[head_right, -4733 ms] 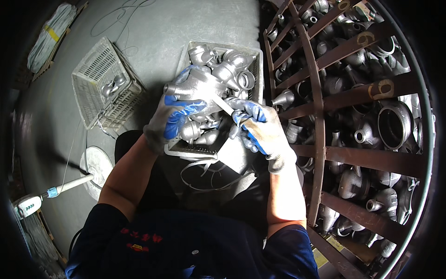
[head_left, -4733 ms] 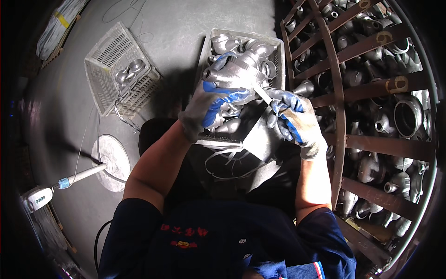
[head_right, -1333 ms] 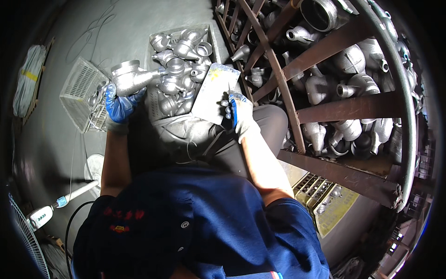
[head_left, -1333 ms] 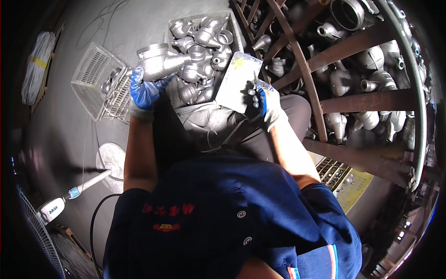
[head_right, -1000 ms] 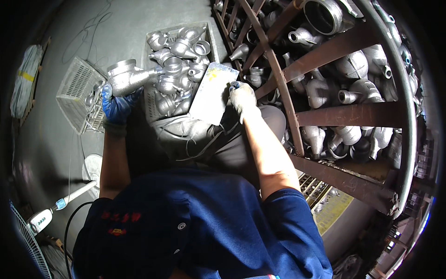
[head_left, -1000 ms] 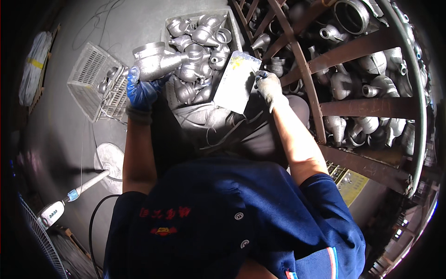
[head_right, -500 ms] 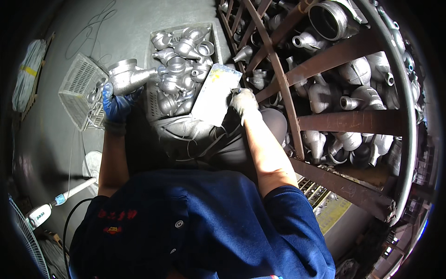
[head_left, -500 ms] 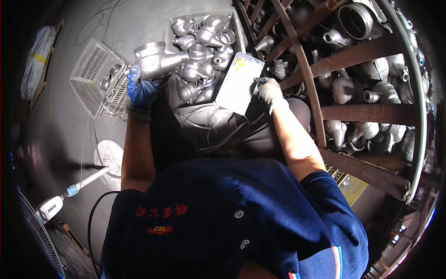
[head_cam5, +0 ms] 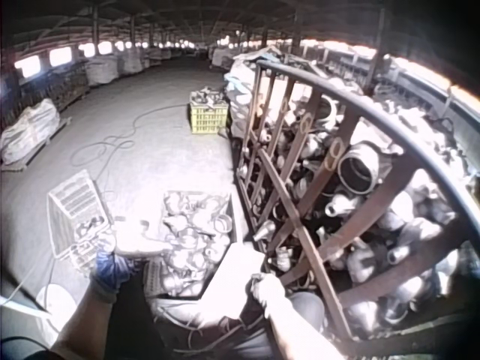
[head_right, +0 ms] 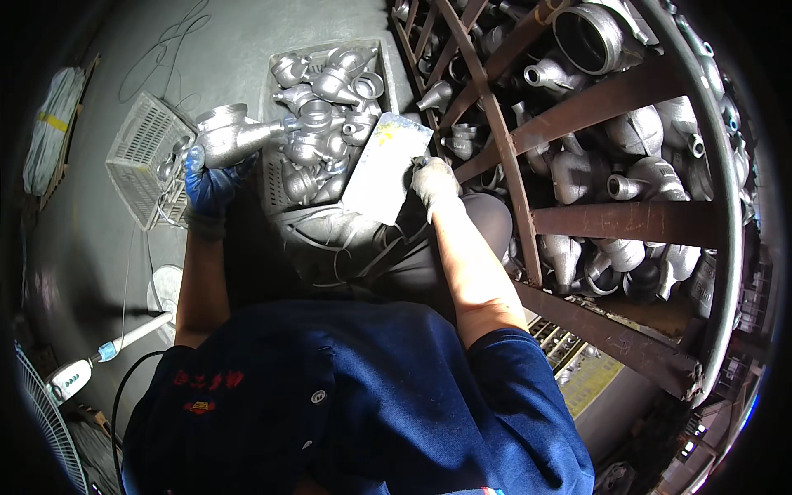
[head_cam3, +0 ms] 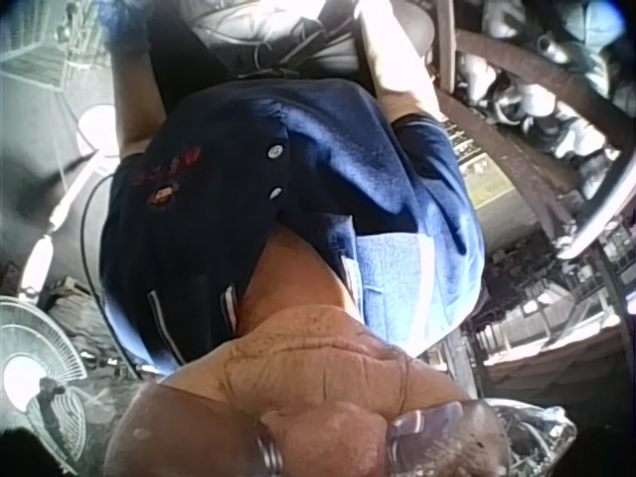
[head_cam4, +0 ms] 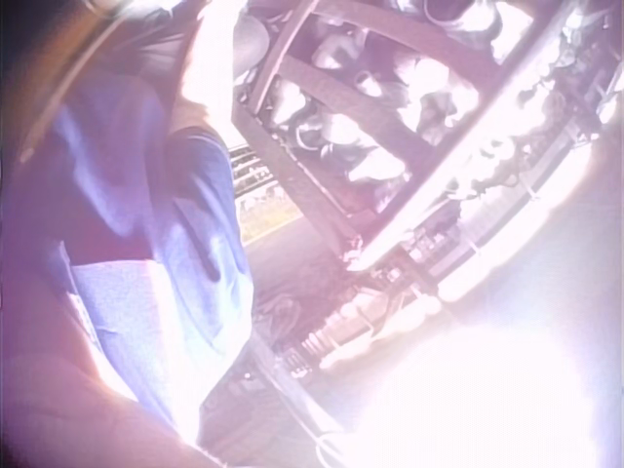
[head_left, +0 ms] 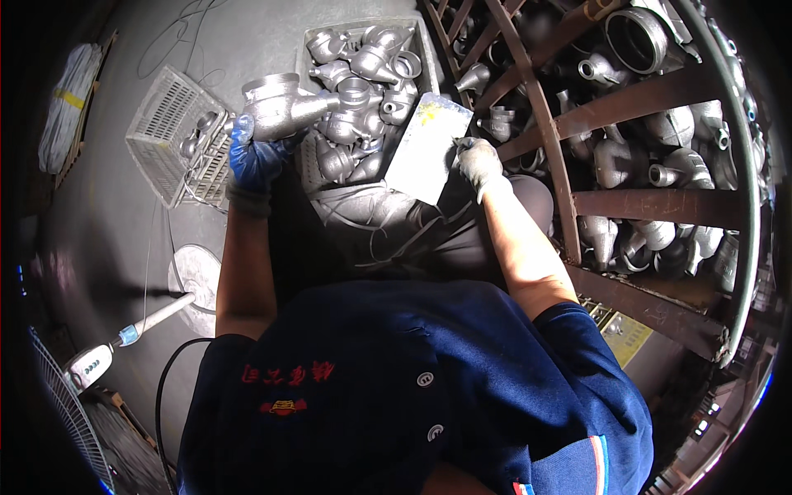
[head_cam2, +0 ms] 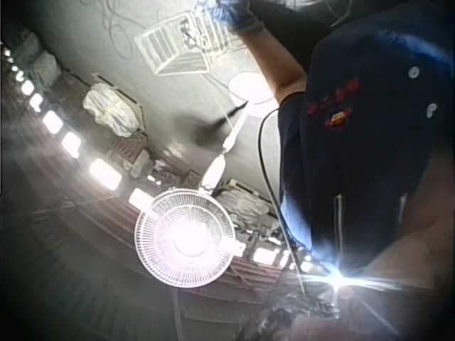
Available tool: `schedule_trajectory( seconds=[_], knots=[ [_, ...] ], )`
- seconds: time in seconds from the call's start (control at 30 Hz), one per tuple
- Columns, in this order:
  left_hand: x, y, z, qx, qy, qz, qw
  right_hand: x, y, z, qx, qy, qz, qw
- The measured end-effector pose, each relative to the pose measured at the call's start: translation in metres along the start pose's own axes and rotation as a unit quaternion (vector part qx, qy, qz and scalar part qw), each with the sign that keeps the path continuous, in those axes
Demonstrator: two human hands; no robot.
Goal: Sand and smooth the edges of a metal component using a small piece of sandpaper.
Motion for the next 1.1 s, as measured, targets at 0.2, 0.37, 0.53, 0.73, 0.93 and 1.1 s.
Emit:
schedule_trajectory(
  seconds=[0.2, 0.37, 0.53, 0.73, 0.93, 1.1],
  knots=[
    [0.000, 0.000, 0.003, -0.003, 0.000, -0.006, 1.000, 0.016, 0.015, 0.015, -0.001, 0.020, 0.004, 1.000],
    [0.002, 0.003, 0.001, -0.009, -0.039, -0.023, 0.999, 0.020, 0.017, 0.018, 0.010, 0.006, 0.006, 1.000],
    [0.006, 0.002, -0.008, -0.014, -0.062, -0.030, 0.998, 0.014, 0.008, 0.010, 0.025, 0.053, 0.022, 0.998],
    [0.007, 0.007, -0.012, -0.084, -0.205, -0.077, 0.972, 0.017, 0.012, 0.017, -0.021, -0.047, 0.076, 0.996],
    [0.009, 0.010, -0.018, -0.091, -0.417, -0.098, 0.899, 0.038, 0.036, 0.033, 0.135, -0.460, 0.112, 0.870],
    [0.017, 0.011, -0.027, -0.062, -0.613, -0.097, 0.782, 0.058, 0.077, 0.049, 0.183, -0.608, 0.122, 0.762]
  ],
)
Point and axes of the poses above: each hand's wrist, its own y-axis away from the middle knuckle, its own z-axis out of the back of the hand, x = y × z, the point moved 4 cm from there along -y, towards the middle knuckle, and after that the axes turned 7 degrees about z, right-handed, at the moved point
